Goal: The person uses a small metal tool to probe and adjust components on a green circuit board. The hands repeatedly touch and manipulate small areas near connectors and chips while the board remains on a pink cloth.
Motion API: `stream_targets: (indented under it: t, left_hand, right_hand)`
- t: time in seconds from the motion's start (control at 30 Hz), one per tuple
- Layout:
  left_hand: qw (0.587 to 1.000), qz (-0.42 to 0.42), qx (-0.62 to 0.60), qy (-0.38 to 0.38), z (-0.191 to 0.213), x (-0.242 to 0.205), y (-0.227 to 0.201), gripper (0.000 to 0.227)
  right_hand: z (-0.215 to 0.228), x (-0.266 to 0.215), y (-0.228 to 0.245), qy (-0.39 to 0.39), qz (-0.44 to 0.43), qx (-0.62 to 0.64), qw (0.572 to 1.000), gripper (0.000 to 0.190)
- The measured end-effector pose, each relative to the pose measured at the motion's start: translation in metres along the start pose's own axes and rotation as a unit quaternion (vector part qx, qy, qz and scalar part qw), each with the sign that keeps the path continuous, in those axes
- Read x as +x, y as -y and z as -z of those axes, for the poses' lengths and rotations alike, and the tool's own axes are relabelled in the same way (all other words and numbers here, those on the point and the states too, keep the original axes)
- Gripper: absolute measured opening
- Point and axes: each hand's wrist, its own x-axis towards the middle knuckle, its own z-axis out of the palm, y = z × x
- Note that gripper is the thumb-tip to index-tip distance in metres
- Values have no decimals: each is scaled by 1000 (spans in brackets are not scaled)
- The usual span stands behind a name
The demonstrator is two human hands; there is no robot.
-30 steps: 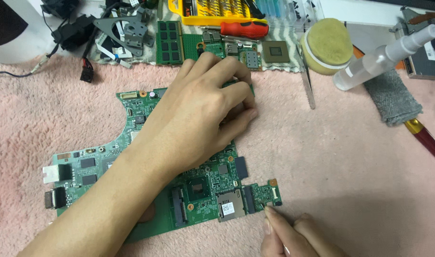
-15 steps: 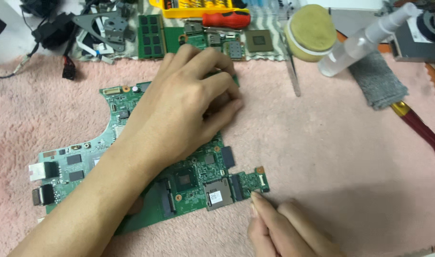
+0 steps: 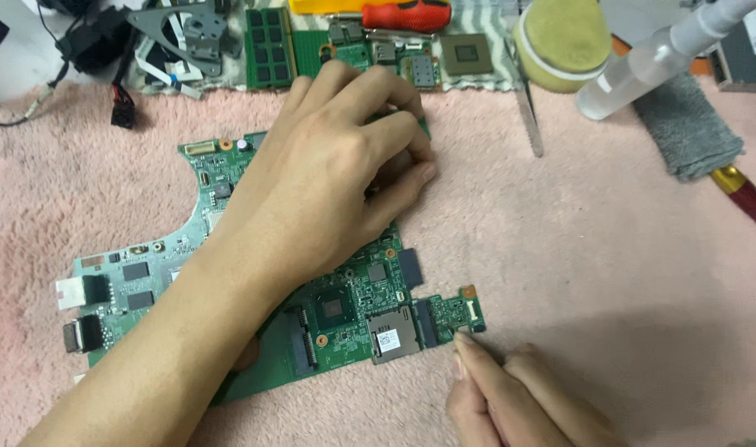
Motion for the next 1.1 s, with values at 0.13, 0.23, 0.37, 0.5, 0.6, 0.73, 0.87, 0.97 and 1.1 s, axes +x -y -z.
stream_targets:
  t: [0.13,0.23,0.37,0.5,0.6,0.73,0.87,0.97,1.1]
  left_hand:
    - [1000,-9,-6,-4,-1,0,1,16]
    - [1000,-20,-6,-1,0,0,1,15]
    - [1000,-24,-2,8,2,0,0,13]
    - [1000,-20,0,9,3,0,0,12]
    - [1000,-16,2,11,3,-1,0,13]
    - [1000,-15,-12,11,4,-1,2,17]
    - [999,-32,-17,-2,2,-1,2,16]
    - [999,-33,-10,-5,2,0,2,15]
    - [1000,-28,1,-5,1,-2,2,17]
  right_hand:
    - [4,-4,4,1,-20,5,1000,19]
    - [19,5,11,58,34,-97,993,15]
    - [3,5,12,-28,6,26,999,17]
    - [2,-4,7,-32,-4,5,999,26]
    - [7,-1,12,-10,-19,12,1000,21]
    - [9,1,12,9,-6,10,1000,14]
    - [6,-6,2,10,6,-14,1000,17]
    - [10,-6,-1,11,41,-31,999,17]
    - [16,4,-2,27,59,-14,998,17]
